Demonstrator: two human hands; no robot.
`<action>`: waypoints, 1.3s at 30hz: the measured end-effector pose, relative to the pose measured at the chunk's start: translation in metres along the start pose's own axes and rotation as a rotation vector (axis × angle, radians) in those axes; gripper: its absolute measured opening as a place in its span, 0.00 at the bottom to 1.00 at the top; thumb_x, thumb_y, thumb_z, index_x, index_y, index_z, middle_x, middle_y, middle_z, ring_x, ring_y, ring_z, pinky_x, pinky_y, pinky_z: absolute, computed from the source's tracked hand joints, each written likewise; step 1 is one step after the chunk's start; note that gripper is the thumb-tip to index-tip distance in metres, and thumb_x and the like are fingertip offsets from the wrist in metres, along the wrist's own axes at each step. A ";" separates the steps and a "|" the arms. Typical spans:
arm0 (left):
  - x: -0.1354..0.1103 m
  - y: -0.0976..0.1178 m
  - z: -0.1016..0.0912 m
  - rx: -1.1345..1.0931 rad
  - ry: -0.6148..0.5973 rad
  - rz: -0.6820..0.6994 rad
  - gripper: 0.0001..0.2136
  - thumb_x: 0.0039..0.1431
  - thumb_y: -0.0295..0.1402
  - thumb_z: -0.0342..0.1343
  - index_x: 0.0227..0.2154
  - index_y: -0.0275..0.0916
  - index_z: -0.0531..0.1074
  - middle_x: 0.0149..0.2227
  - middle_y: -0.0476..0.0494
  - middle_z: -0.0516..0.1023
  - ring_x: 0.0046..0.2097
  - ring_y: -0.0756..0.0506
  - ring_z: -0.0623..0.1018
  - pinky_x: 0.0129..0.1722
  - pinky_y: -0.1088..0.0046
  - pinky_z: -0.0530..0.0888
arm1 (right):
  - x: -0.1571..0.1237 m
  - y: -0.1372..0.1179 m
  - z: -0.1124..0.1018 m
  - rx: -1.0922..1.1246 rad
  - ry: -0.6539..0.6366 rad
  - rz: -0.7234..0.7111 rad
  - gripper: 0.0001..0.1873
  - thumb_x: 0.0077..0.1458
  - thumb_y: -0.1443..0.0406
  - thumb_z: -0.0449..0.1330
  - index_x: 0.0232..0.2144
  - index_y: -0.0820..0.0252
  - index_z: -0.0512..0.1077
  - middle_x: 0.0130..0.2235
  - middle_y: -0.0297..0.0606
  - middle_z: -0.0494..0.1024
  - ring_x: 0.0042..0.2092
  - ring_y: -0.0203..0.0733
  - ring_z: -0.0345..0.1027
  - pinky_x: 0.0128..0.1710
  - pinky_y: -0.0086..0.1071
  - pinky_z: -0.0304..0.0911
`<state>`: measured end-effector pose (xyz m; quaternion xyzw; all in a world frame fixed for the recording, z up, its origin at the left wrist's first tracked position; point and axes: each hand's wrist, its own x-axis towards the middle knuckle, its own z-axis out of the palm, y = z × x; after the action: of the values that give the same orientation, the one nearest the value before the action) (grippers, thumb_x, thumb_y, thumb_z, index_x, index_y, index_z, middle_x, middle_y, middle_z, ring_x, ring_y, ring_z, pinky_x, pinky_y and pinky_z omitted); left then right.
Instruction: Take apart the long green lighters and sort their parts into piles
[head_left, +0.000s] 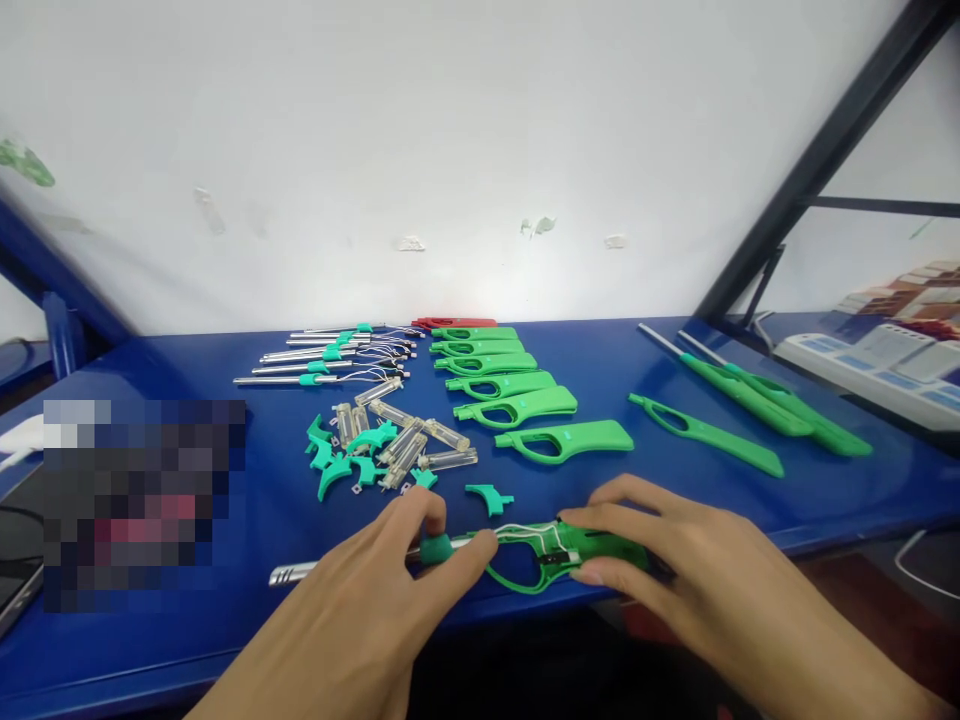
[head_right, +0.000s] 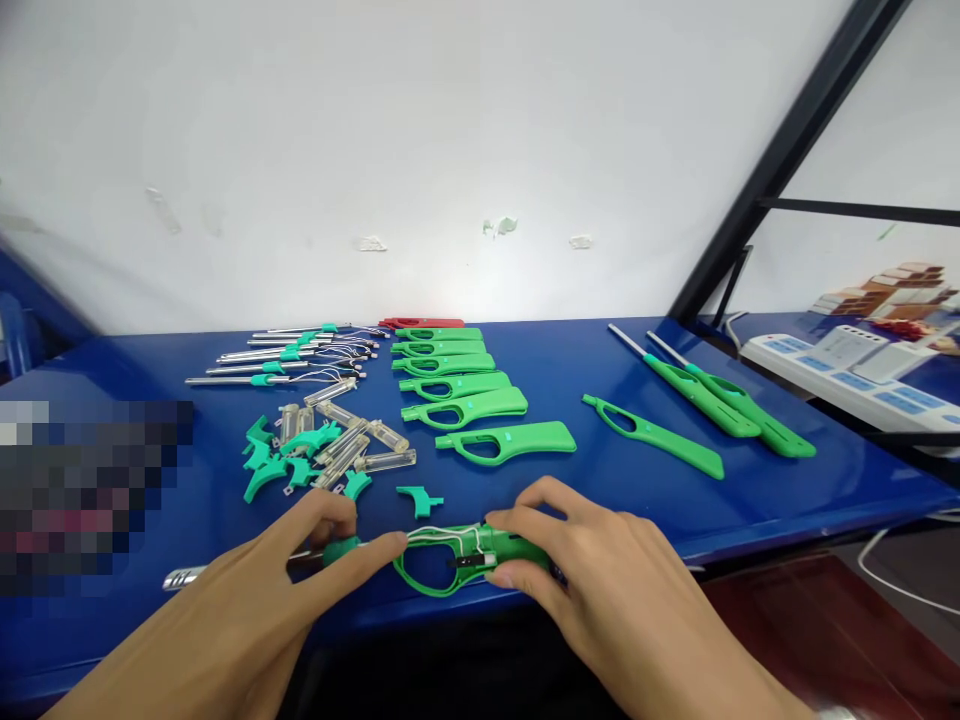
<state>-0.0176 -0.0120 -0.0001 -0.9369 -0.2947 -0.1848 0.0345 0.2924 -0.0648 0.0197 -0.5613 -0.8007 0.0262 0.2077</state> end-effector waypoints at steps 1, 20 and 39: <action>0.000 0.000 -0.002 -0.001 -0.005 0.003 0.42 0.50 0.14 0.47 0.68 0.50 0.70 0.51 0.38 0.73 0.37 0.44 0.82 0.38 0.69 0.83 | -0.001 0.000 0.000 -0.006 -0.005 0.001 0.11 0.72 0.55 0.63 0.49 0.43 0.85 0.47 0.36 0.87 0.30 0.41 0.83 0.33 0.32 0.80; 0.000 -0.003 -0.022 -0.007 0.025 0.045 0.43 0.50 0.16 0.49 0.69 0.56 0.68 0.47 0.42 0.77 0.28 0.49 0.77 0.28 0.82 0.79 | -0.020 -0.004 0.005 -0.282 0.176 -0.194 0.24 0.80 0.52 0.44 0.52 0.50 0.78 0.44 0.33 0.88 0.23 0.39 0.81 0.17 0.33 0.74; -0.010 -0.009 -0.035 -0.233 -0.025 -0.040 0.42 0.61 0.15 0.47 0.72 0.63 0.65 0.51 0.45 0.78 0.32 0.52 0.77 0.36 0.86 0.78 | -0.032 0.005 0.009 -0.459 0.310 -0.203 0.17 0.79 0.58 0.45 0.54 0.50 0.73 0.44 0.27 0.88 0.20 0.35 0.78 0.14 0.38 0.63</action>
<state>-0.0413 -0.0164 0.0283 -0.9308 -0.2902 -0.2066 -0.0821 0.3031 -0.0902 0.0008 -0.5079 -0.7965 -0.2626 0.1965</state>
